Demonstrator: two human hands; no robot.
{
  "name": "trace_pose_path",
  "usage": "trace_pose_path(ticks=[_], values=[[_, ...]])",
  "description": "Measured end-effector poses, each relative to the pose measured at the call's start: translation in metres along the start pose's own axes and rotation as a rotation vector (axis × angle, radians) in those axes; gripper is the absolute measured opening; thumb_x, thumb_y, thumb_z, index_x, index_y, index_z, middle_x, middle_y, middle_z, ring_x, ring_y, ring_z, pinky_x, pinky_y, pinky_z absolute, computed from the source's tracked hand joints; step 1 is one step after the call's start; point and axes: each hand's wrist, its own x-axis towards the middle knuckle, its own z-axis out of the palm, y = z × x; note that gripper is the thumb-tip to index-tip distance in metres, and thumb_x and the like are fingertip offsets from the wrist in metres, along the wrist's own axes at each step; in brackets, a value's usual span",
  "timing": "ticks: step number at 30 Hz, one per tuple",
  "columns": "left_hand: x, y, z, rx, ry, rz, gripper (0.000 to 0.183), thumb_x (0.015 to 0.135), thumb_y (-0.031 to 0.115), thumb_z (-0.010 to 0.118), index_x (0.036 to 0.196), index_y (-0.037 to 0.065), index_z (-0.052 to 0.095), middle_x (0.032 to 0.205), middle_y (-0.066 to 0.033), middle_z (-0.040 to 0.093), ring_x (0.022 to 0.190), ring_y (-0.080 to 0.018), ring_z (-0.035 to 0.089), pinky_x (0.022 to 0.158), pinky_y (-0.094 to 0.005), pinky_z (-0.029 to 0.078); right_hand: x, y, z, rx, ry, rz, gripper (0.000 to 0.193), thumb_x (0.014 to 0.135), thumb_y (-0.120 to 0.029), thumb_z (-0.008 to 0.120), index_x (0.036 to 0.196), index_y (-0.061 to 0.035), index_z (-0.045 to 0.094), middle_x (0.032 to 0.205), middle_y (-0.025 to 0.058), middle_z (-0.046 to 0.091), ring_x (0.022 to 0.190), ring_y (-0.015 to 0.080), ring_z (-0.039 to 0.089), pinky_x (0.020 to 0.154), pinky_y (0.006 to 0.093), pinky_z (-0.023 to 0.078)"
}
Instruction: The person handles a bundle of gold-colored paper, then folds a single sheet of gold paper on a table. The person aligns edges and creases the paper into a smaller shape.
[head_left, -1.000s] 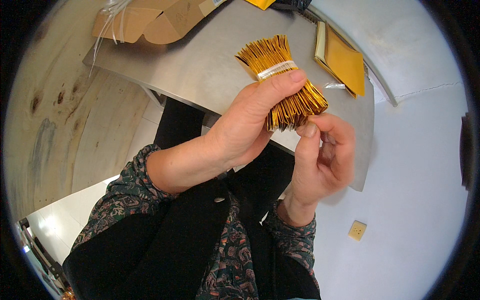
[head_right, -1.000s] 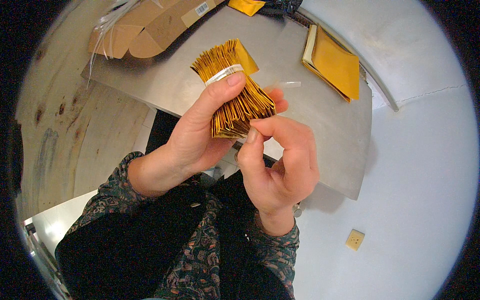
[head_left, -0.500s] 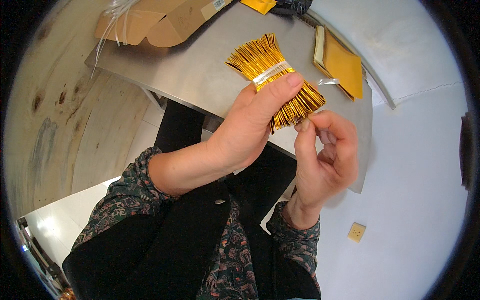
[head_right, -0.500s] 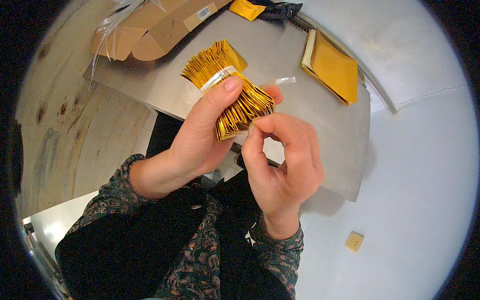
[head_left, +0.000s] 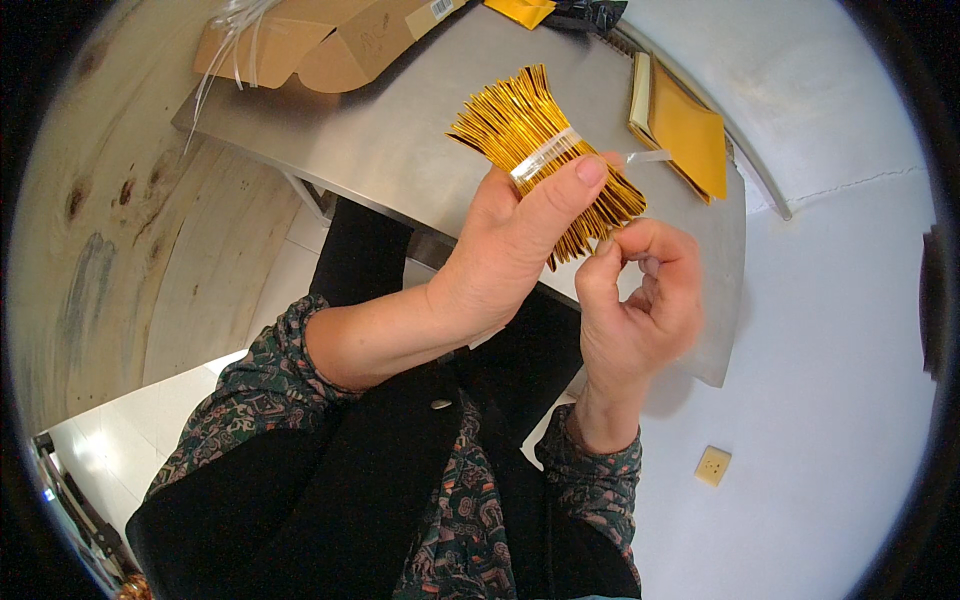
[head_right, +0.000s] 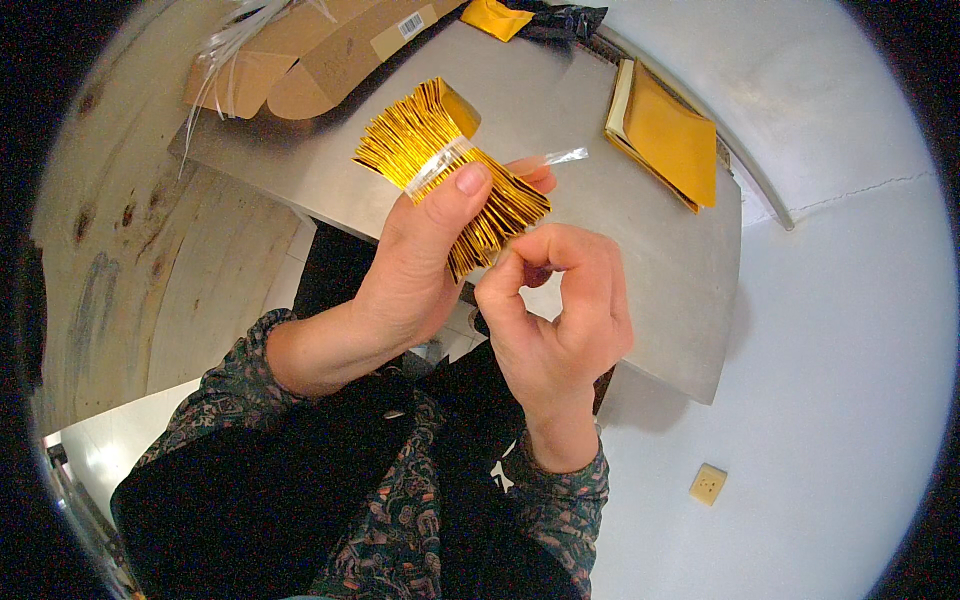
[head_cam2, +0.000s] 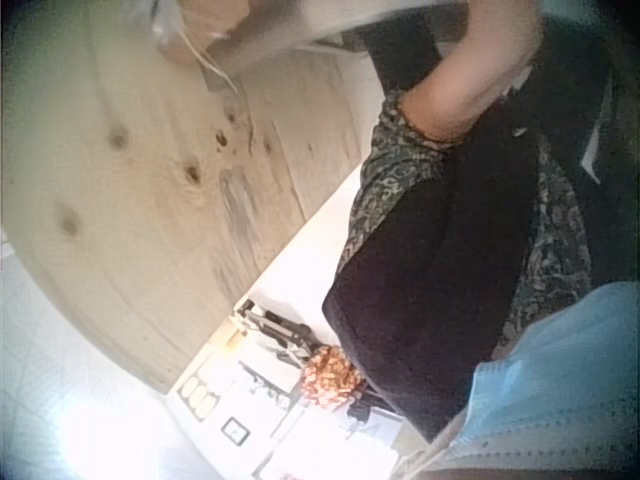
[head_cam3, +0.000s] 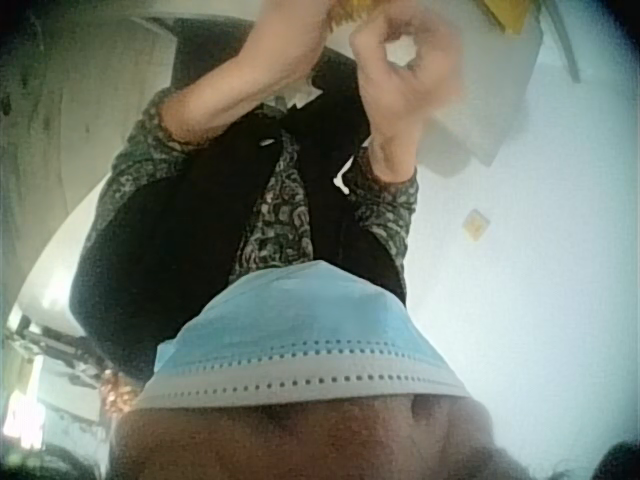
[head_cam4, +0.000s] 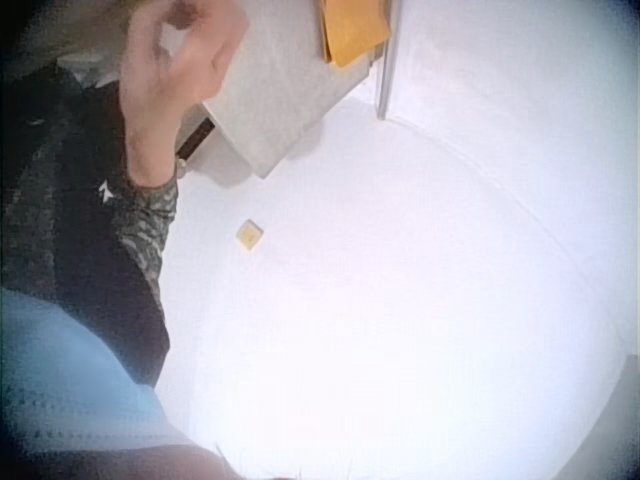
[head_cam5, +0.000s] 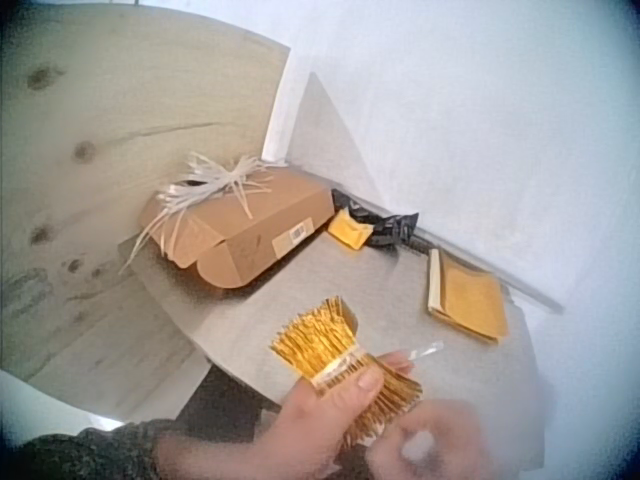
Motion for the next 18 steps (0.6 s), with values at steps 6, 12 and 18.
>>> trace_pose_path(ticks=[6,12,18], values=[[0.0,0.001,0.001,0.071,-0.043,0.056,0.045,0.106,0.034,0.056,0.131,-0.004,0.058,0.126,-0.0178,0.069,0.11,-0.0215,0.069,0.099,-0.0367,0.056,-0.002,0.005,-0.001,0.014,0.024,-0.053,0.023,0.077,0.007,0.075,0.092,-0.0059,0.062,0.085,0.0036,0.062,0.068,0.0118,0.058,0.059,0.0251,0.049],[0.009,-0.005,-0.007,0.099,-0.025,0.032,0.035,0.107,0.031,0.055,0.127,0.003,0.055,0.122,-0.0178,0.071,0.118,-0.0273,0.068,0.101,-0.0409,0.055,-0.007,-0.001,-0.012,-0.012,0.002,-0.132,0.024,0.076,0.008,0.074,0.092,-0.0047,0.061,0.087,0.0056,0.064,0.071,0.0167,0.061,0.062,0.0282,0.051],[0.011,0.001,-0.009,-0.224,-0.07,-0.166,0.039,0.109,0.041,0.049,0.124,0.006,0.059,0.119,-0.0195,0.072,0.109,-0.0334,0.072,0.097,-0.0451,0.057,-0.004,0.006,-0.016,0.107,0.025,-0.033,0.032,0.076,0.007,0.075,0.105,-0.0017,0.065,0.107,0.0142,0.069,0.095,0.0224,0.066,0.086,0.0348,0.053]])
